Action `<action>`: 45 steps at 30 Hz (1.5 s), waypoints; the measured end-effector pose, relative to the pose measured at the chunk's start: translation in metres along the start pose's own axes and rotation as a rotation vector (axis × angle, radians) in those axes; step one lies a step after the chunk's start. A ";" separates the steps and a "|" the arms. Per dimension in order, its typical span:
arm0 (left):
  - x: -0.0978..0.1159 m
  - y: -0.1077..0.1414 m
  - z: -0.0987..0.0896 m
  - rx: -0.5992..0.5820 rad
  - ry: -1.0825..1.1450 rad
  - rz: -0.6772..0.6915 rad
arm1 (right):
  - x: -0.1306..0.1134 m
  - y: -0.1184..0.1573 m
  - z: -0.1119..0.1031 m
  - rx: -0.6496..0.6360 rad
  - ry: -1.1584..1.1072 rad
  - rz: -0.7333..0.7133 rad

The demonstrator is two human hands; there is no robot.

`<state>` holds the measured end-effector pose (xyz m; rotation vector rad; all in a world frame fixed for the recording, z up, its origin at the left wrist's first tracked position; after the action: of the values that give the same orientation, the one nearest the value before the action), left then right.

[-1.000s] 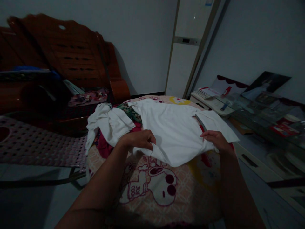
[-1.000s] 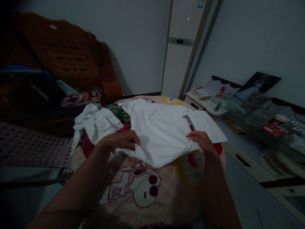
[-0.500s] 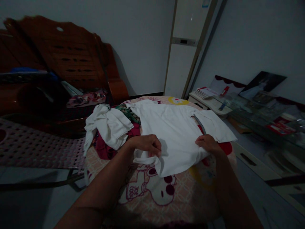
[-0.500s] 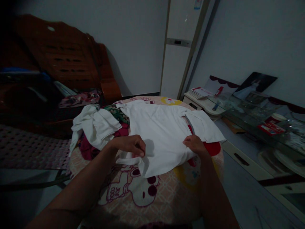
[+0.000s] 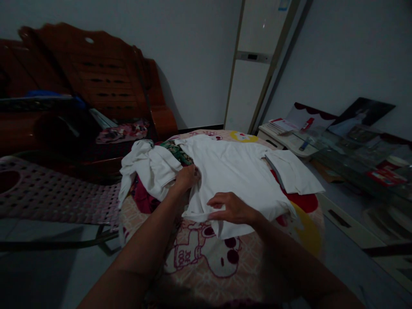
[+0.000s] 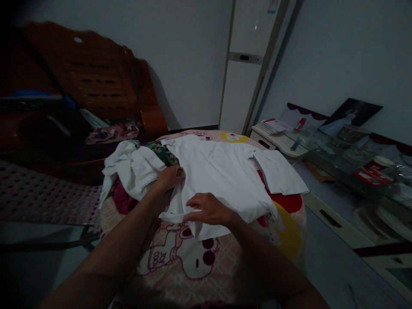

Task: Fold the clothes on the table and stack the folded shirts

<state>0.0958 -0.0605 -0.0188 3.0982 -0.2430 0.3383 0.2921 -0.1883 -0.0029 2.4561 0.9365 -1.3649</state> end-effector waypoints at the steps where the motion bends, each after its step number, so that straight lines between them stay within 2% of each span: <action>1: 0.002 0.001 0.001 -0.004 0.005 0.003 | -0.002 -0.004 0.009 -0.032 0.015 -0.042; 4: 0.004 0.002 0.003 -0.001 0.039 0.010 | -0.004 -0.011 0.031 -0.075 0.076 -0.074; 7: 0.001 0.001 0.005 0.015 0.110 0.007 | 0.001 -0.012 0.038 0.009 0.048 0.010; 11: -0.008 -0.002 0.006 0.027 0.347 0.017 | 0.016 -0.007 0.023 0.194 -0.223 0.145; 13: -0.012 -0.003 0.005 0.045 0.526 0.012 | 0.025 -0.003 0.011 0.242 -0.406 0.196; 18: -0.015 -0.003 0.002 -0.003 1.068 0.017 | 0.037 0.006 -0.009 0.183 -0.828 0.333; 22: -0.012 0.000 -0.002 -0.007 1.255 -0.033 | 0.037 0.008 -0.010 0.208 -0.933 0.330; 27: -0.009 0.003 -0.011 0.067 1.445 -0.141 | 0.039 0.007 -0.009 0.287 -0.979 0.284; 33: -0.006 0.006 -0.016 -0.037 1.447 -0.162 | 0.038 0.005 -0.006 0.259 -1.004 0.289; 39: -0.005 0.007 -0.012 -0.126 1.422 -0.100 | 0.040 0.004 -0.006 0.323 -0.985 0.267; 45: -0.005 0.007 -0.006 -0.166 1.374 -0.033 | 0.036 0.003 -0.003 0.274 -0.991 0.288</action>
<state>0.0890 -0.0666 -0.0143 2.0161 -0.1403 2.0453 0.3096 -0.1738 -0.0313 1.5504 0.1559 -2.2986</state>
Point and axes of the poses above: each hand's wrist, its own y-axis away from the middle knuckle, its own z-axis out of the palm, x = y × z, the point moved 1 cm from there along -y, towards the middle knuckle, and after that the axes turned 6 degrees about -y, right-handed, at the moved point
